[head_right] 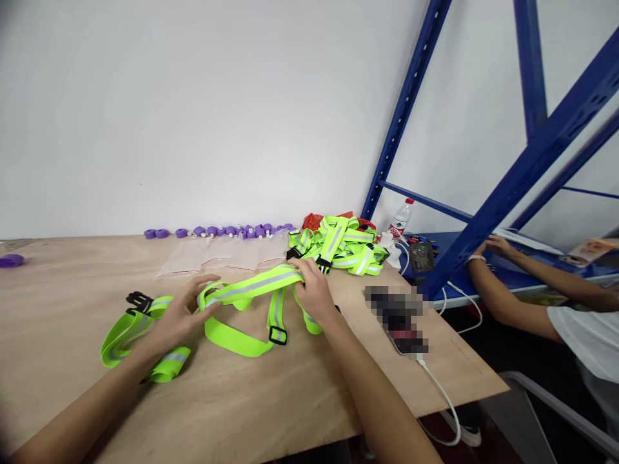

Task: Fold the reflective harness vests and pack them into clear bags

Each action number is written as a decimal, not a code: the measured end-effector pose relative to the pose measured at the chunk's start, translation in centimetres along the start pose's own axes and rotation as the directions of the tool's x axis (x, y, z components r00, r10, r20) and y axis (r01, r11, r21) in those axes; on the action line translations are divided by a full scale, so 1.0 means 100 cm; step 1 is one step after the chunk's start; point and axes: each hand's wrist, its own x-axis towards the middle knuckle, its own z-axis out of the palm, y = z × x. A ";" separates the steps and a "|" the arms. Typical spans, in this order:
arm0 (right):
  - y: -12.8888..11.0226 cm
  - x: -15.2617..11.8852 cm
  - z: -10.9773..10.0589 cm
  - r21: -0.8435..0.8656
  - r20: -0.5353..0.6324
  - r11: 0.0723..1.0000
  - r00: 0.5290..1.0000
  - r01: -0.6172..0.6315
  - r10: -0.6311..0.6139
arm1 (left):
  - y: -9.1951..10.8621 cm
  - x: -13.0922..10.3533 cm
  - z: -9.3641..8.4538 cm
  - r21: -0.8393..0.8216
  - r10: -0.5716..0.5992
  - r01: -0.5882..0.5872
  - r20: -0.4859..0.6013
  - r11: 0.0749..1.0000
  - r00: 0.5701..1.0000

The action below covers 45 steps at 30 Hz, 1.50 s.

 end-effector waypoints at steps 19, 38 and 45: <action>0.027 0.000 -0.004 -0.119 0.168 0.981 0.970 -0.155 0.174 | 0.103 0.076 -0.027 -0.791 -0.156 0.071 -0.031 0.607 0.987; -0.057 0.045 -0.019 0.320 -0.165 0.943 0.986 0.089 -0.037 | 0.124 0.085 -0.012 -0.875 -0.065 -0.152 -0.203 0.460 0.977; -0.126 0.078 -0.024 0.498 -0.048 0.862 0.996 0.094 -0.081 | 0.132 0.073 -0.006 -0.792 0.063 -0.096 -0.073 0.603 0.995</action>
